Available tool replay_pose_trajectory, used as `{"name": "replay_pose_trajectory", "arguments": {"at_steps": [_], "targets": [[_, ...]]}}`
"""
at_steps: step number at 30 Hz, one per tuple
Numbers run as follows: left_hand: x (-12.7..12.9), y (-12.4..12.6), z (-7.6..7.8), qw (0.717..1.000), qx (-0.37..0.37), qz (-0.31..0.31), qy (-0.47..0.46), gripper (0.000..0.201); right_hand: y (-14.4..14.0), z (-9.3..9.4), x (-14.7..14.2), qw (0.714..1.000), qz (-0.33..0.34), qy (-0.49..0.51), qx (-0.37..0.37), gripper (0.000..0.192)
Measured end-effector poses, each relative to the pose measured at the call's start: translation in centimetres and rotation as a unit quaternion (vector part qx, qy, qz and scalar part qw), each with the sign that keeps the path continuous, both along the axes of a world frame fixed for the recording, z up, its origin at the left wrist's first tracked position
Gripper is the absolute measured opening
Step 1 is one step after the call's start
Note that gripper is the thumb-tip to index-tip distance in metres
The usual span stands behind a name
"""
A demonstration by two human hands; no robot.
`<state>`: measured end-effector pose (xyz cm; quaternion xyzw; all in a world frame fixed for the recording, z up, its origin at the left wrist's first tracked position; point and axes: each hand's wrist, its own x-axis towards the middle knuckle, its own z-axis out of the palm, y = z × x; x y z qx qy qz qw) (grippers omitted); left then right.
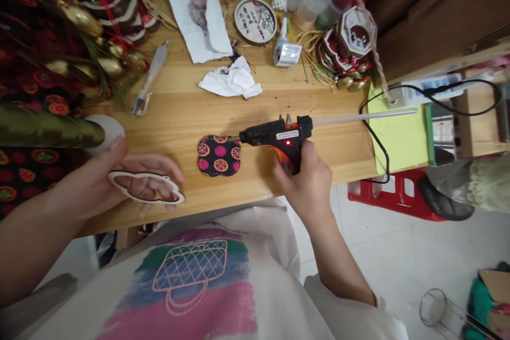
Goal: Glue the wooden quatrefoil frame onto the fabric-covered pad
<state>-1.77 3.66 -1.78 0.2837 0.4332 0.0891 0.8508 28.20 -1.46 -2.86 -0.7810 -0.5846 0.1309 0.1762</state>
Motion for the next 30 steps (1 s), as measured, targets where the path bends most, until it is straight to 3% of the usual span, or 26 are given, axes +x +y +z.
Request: {"name": "replay_pose_trajectory", "arguments": {"at_steps": [6,11,19,30], "targets": [[-0.3,0.5,-0.1,0.998,-0.003,0.026,-0.052,0.059,-0.8,0.0,0.9,0.993,-0.058,0.101,0.003,0.062],[-0.5,0.6,-0.3,0.998,0.001,0.03,-0.061,0.054,-1.7,-0.9,2.3,0.988,-0.101,0.101,0.052,0.053],[0.5,0.7,0.5,0.999,0.017,0.03,0.027,0.06,-0.7,-3.2,5.7,0.985,-0.131,0.013,0.112,0.048],[0.8,0.9,1.2,0.999,0.031,0.031,-0.005,0.059,2.6,-3.9,4.8,0.986,-0.135,0.022,0.099,0.055]]}}
